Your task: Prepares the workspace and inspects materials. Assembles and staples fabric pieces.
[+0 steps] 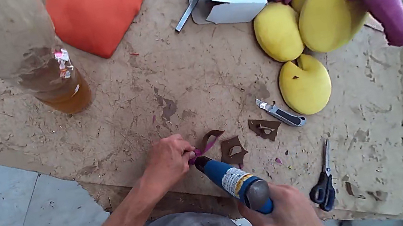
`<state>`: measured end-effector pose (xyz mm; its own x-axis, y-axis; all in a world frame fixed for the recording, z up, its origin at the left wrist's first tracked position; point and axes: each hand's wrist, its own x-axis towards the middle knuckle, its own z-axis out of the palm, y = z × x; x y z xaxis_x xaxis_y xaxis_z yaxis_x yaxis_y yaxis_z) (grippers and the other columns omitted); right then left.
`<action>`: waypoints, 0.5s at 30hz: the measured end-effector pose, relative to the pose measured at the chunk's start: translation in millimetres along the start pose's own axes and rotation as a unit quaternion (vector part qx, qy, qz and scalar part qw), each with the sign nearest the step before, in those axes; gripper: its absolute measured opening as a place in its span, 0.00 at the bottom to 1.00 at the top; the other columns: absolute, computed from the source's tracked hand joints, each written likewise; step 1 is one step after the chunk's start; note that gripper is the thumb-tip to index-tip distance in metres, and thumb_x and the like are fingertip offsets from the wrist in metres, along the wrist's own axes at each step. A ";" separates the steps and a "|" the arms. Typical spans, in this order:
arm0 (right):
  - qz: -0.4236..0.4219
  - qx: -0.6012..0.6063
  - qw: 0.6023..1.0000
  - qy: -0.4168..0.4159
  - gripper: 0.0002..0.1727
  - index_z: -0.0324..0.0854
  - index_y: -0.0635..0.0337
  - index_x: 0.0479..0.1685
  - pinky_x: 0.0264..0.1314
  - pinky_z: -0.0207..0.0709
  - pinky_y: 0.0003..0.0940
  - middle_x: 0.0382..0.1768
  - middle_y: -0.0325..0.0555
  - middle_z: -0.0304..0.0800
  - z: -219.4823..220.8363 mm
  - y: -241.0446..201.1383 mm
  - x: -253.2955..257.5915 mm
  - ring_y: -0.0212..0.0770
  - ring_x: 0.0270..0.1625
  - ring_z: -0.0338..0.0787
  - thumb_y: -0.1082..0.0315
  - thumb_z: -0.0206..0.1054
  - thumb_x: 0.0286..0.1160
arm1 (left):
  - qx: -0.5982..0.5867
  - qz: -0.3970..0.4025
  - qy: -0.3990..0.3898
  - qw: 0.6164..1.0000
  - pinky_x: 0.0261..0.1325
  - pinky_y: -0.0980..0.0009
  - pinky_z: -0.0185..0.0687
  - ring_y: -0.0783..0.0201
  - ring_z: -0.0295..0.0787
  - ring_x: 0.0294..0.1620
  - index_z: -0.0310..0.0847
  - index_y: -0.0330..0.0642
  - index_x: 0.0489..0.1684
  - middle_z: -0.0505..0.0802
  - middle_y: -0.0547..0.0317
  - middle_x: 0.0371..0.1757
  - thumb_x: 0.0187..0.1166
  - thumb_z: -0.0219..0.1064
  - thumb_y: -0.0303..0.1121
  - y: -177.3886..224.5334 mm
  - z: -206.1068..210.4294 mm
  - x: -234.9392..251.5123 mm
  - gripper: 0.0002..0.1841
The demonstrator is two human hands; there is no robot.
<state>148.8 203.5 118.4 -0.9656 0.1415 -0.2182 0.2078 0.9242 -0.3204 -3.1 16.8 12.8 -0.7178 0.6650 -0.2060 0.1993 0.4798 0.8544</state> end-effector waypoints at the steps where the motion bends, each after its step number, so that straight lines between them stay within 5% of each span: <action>1: -0.003 -0.006 1.000 -0.002 0.17 0.89 0.44 0.31 0.20 0.77 0.38 0.19 0.30 0.86 1.5 1.1 1.4 0.29 0.22 0.87 0.43 0.66 0.60 | -0.003 -0.001 -0.003 1.000 0.50 0.61 0.89 0.66 0.91 0.44 0.97 0.50 0.44 0.92 0.64 0.42 0.80 0.71 0.36 -1.0 0.6 0.7 0.07; 12: 0.054 -0.050 0.996 -0.040 0.16 0.85 0.44 0.21 0.17 0.72 0.43 0.13 0.30 0.80 4.8 -11.6 7.2 0.34 0.18 0.84 0.43 0.64 0.57 | 0.008 0.017 0.012 1.000 0.49 0.59 0.90 0.63 0.92 0.43 0.96 0.48 0.42 0.93 0.61 0.42 0.79 0.72 0.35 -0.3 2.7 -0.8 0.07; 15: 0.095 -0.006 0.995 -0.033 0.19 0.88 0.48 0.29 0.23 0.79 0.44 0.19 0.33 0.86 -12.0 3.7 -4.5 0.34 0.23 0.88 0.43 0.67 0.62 | 0.002 0.015 0.003 1.000 0.50 0.60 0.90 0.66 0.91 0.43 0.97 0.50 0.42 0.93 0.63 0.42 0.79 0.72 0.36 0.5 -0.4 0.9 0.07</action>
<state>152.0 210.6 129.3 -0.8966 0.2912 -0.3335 0.3837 0.8870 -0.2571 -3.9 17.4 13.3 -0.7152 0.6758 -0.1781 0.2228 0.4621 0.8584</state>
